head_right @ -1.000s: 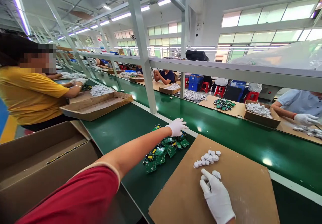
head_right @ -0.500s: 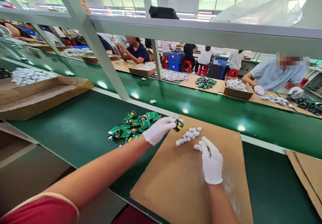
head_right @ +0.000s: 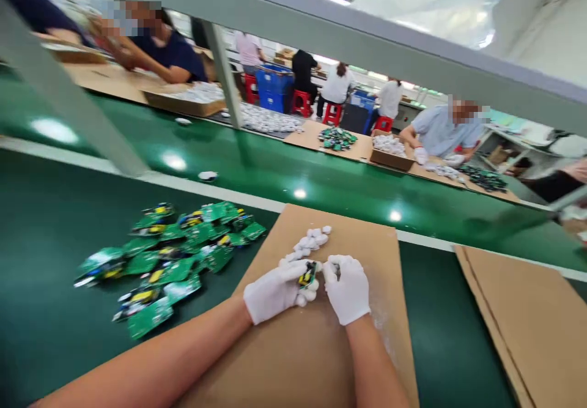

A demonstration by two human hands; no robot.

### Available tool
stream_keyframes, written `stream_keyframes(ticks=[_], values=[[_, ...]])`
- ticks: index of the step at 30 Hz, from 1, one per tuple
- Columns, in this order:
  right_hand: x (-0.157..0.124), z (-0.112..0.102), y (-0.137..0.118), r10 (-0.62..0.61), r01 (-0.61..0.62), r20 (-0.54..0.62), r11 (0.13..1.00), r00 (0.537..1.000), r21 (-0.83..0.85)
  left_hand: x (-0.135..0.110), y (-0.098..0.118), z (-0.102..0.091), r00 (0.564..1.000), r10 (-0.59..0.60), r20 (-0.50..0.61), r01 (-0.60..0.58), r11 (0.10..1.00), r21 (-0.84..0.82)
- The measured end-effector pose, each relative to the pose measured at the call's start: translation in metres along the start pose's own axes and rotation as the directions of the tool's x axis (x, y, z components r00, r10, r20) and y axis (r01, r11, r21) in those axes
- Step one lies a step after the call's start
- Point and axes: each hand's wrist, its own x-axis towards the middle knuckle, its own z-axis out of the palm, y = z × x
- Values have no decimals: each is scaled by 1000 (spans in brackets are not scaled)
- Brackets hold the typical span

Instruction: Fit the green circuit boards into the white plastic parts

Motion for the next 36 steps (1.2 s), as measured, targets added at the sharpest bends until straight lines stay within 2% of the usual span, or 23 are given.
stream_keyframes(ticks=[3,5,7,10,12,16,21,24,26,30,31,33,36], values=[[-3,-3,3,75,-78,-42,992,996,-98,-2,1,1,997,-62,37,59,995,75],[-10,2,-1,76,-75,1,985,997,-153,-3,2,1,997,-70,44,66,994,83],[-20,9,-10,12,16,131,979,991,-205,-3,2,1,998,-58,36,55,996,74],[-30,13,-19,-140,232,372,949,918,-215,-5,2,1,997,-66,44,62,995,80],[-31,8,-20,-150,261,416,939,897,-226,-6,2,2,994,-80,74,73,993,97],[-29,2,-19,-42,146,339,946,940,-290,-8,3,1,995,-51,89,44,996,80],[-33,7,-13,-160,261,383,938,910,-229,-6,4,-5,992,-26,124,26,1000,2],[-28,2,0,6,83,263,942,965,-324,-5,5,-6,986,-45,158,41,999,33],[-28,1,2,53,34,232,933,971,-357,-4,5,-6,986,-56,154,48,997,54],[-34,5,-5,-151,245,324,930,934,-273,-2,4,-8,986,-40,164,33,998,46],[-34,6,-4,-163,258,329,927,930,-271,-1,4,-8,985,-39,168,32,999,42],[-29,5,4,-90,183,283,929,955,-322,-2,6,-8,985,-43,168,37,999,35],[-16,0,22,21,39,152,923,988,-383,-4,10,-8,987,-35,155,37,999,-8]])
